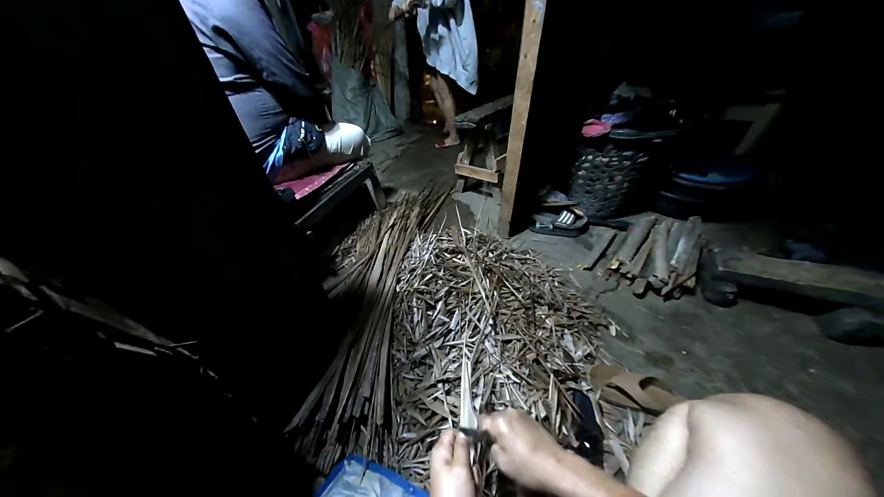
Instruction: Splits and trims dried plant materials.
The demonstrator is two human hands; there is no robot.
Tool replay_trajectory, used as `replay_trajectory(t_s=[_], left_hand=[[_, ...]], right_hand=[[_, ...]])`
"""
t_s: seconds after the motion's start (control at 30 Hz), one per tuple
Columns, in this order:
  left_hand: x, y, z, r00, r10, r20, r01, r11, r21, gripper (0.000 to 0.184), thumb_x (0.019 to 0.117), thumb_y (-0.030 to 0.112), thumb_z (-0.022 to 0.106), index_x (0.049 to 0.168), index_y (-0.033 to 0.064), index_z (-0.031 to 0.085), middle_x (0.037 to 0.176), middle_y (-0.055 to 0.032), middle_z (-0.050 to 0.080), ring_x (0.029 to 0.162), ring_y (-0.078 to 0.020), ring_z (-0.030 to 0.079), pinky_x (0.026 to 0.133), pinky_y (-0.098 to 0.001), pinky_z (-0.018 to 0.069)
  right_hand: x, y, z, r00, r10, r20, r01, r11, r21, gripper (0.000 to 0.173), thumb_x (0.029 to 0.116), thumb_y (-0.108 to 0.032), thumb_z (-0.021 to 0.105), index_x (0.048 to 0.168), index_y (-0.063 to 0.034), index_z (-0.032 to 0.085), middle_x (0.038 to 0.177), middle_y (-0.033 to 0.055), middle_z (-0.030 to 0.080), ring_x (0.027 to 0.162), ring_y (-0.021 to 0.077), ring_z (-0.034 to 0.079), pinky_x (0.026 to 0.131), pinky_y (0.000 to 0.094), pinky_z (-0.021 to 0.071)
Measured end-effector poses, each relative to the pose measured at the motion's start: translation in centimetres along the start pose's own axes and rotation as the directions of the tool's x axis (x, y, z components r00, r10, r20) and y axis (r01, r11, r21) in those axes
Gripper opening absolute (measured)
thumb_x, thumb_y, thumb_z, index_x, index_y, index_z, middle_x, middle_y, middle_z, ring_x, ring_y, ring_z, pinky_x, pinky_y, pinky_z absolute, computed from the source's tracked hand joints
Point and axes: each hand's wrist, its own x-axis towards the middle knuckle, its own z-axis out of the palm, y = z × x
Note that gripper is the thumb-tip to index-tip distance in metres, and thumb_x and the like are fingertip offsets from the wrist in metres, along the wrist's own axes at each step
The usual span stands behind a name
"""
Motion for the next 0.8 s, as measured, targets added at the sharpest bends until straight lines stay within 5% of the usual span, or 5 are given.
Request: replay_trajectory(t_s=[0.23,0.4,0.63,0.8], left_hand=[[-0.2,-0.7,0.1,0.997,0.063,-0.040,-0.063,0.998,0.006,0.026,0.1078,0.008,0.038,0.095,0.0016,0.060,0.055,0.0038,0.047,0.042,-0.0038,0.042,0.042,-0.0208,0.0385],[-1.4,0.2,0.6,0.998,-0.011,0.067,0.015,0.998,-0.057,0.027,0.1103,0.010,0.034,0.101,0.0009,0.057,0.057,0.0050,0.044,0.043,-0.0025,0.040,0.043,-0.0192,0.0365],[-1.6,0.6,0.4,0.964,-0.091,0.251,0.164,0.944,-0.288,0.031,0.1123,0.013,0.024,0.097,0.0068,0.050,0.052,0.0086,0.040,0.039,0.0018,0.035,0.038,-0.0131,0.0318],[-1.7,0.7,-0.1,0.943,-0.105,0.317,0.222,0.906,-0.360,0.035,0.1115,0.013,0.020,0.094,0.0087,0.050,0.051,0.0098,0.041,0.037,0.0025,0.035,0.037,-0.0127,0.0315]], right_hand=[[0.2,0.1,2.6,0.995,-0.043,-0.092,0.034,0.995,-0.094,0.015,0.0908,-0.005,0.061,0.098,0.0058,0.068,0.101,0.0248,0.072,0.097,0.0438,0.070,0.083,0.0622,0.0533],[1.2,0.1,0.9,0.989,0.083,-0.123,-0.096,0.990,-0.099,0.021,0.0971,-0.004,0.054,0.108,0.0081,0.068,0.113,0.0263,0.070,0.108,0.0436,0.068,0.093,0.0592,0.0515],[2.9,1.5,0.0,0.933,0.038,-0.358,-0.096,0.985,-0.146,0.020,0.0958,-0.001,0.055,0.099,0.0115,0.069,0.107,0.0277,0.070,0.100,0.0444,0.070,0.088,0.0579,0.0538],[4.7,2.0,-3.4,0.926,0.168,-0.337,-0.209,0.974,-0.087,0.029,0.1037,-0.006,0.049,0.125,0.0029,0.066,0.123,0.0252,0.068,0.116,0.0435,0.066,0.099,0.0593,0.0491]])
